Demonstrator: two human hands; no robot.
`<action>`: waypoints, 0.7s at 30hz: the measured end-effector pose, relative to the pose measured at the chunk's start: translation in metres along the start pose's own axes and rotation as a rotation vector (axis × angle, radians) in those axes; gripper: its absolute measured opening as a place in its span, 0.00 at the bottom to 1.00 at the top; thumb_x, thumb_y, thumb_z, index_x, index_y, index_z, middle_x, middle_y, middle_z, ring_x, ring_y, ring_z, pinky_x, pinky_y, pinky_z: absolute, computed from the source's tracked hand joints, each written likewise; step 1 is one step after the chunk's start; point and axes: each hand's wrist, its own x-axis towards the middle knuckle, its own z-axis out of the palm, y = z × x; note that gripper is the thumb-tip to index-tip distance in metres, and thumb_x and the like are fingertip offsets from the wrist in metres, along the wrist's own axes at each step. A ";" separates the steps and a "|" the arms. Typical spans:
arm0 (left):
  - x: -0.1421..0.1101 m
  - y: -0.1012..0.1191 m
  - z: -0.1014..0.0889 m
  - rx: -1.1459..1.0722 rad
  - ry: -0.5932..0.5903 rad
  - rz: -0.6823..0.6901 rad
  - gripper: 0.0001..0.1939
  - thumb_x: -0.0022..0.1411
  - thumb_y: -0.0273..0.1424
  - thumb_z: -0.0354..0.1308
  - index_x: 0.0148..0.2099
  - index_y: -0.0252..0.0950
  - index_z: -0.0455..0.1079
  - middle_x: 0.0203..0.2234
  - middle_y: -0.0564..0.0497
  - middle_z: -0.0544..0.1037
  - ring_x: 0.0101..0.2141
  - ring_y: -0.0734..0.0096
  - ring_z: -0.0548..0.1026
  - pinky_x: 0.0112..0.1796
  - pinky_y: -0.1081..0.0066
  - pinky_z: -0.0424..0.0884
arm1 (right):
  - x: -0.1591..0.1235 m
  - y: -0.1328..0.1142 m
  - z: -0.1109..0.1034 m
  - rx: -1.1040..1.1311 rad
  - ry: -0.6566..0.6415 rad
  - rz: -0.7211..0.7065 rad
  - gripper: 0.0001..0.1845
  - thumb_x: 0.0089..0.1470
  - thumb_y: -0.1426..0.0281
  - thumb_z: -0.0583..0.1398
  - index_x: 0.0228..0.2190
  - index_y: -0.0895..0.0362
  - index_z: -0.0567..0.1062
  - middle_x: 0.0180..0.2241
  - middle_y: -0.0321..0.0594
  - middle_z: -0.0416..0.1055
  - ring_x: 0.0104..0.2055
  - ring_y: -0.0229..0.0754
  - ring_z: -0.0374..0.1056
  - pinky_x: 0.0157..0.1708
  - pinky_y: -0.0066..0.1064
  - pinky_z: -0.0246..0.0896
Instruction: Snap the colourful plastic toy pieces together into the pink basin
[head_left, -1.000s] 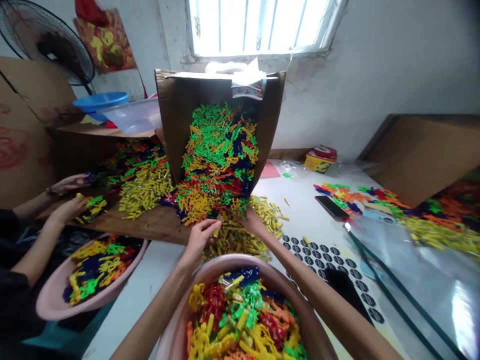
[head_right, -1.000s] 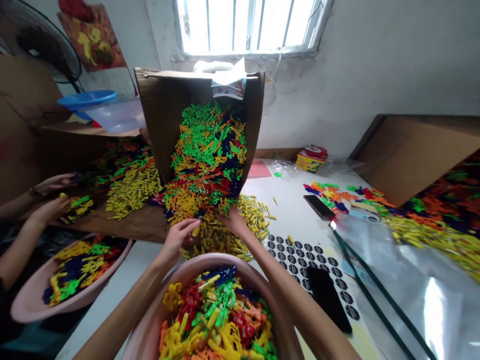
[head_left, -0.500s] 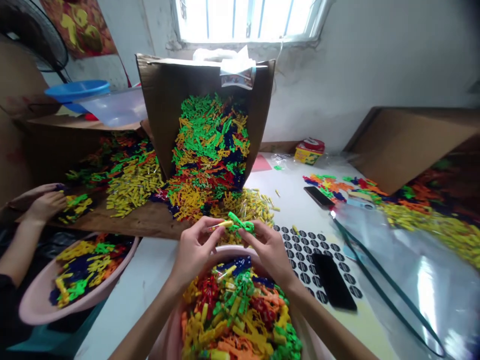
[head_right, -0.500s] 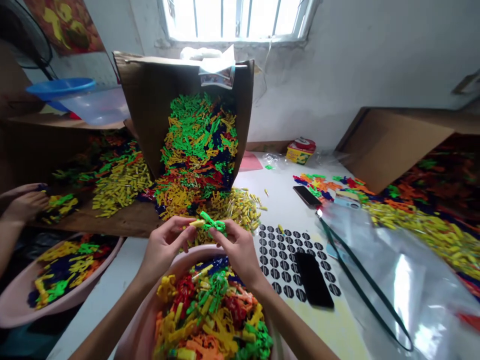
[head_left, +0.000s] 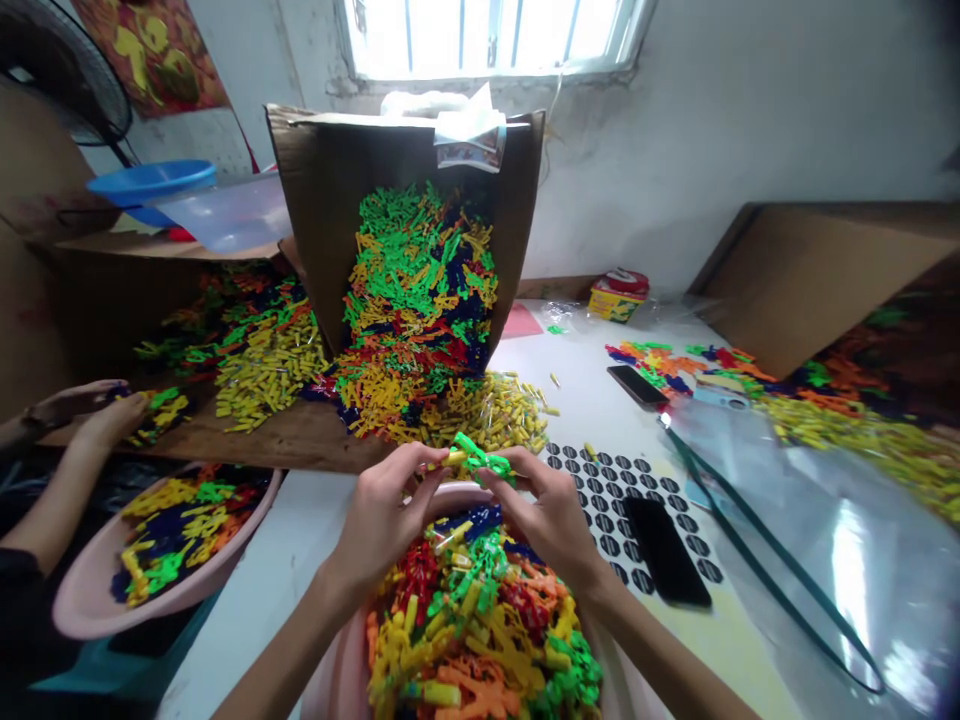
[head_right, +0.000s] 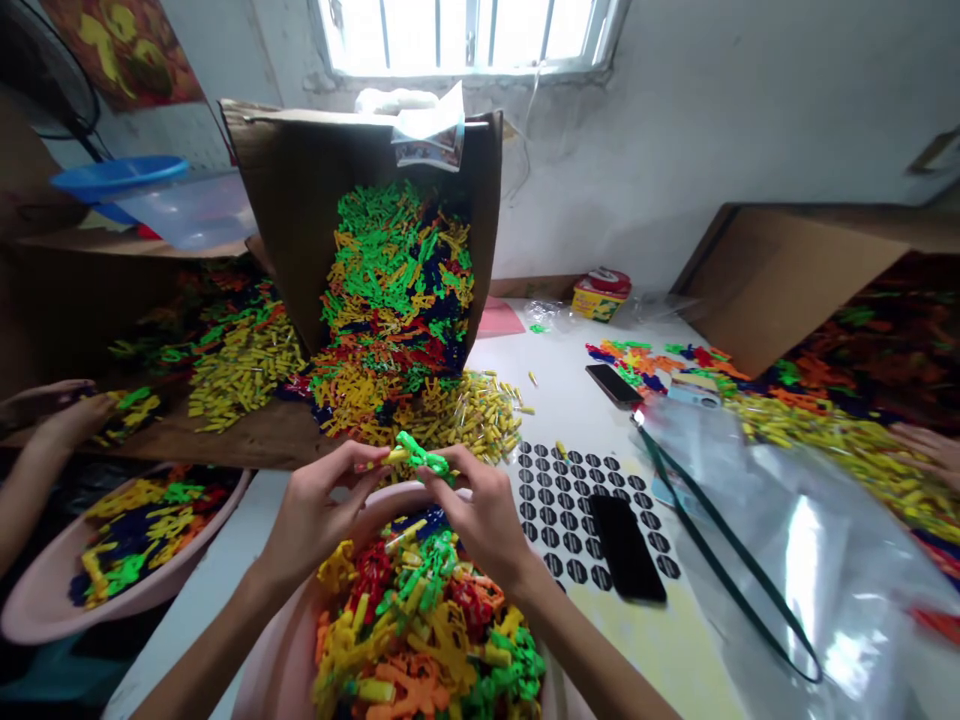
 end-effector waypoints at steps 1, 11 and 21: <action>-0.001 0.002 -0.002 0.002 -0.014 0.013 0.08 0.61 0.35 0.61 0.41 0.40 0.78 0.35 0.48 0.81 0.34 0.63 0.77 0.37 0.71 0.72 | -0.001 0.001 -0.002 -0.022 -0.014 -0.021 0.10 0.58 0.62 0.61 0.37 0.53 0.78 0.32 0.38 0.78 0.31 0.43 0.75 0.33 0.31 0.71; -0.001 0.011 -0.017 -0.088 -0.352 -0.060 0.07 0.59 0.35 0.63 0.39 0.39 0.77 0.31 0.48 0.80 0.29 0.66 0.75 0.31 0.74 0.69 | -0.012 0.000 -0.026 0.089 -0.280 0.079 0.10 0.58 0.63 0.61 0.39 0.53 0.79 0.29 0.37 0.79 0.26 0.40 0.75 0.25 0.28 0.69; 0.050 -0.098 -0.004 0.135 -0.129 -0.331 0.06 0.57 0.36 0.62 0.32 0.39 0.74 0.32 0.47 0.81 0.36 0.60 0.77 0.41 0.69 0.69 | 0.062 0.063 -0.032 -0.314 -0.396 0.074 0.16 0.63 0.63 0.54 0.38 0.52 0.81 0.35 0.39 0.80 0.36 0.46 0.74 0.39 0.35 0.68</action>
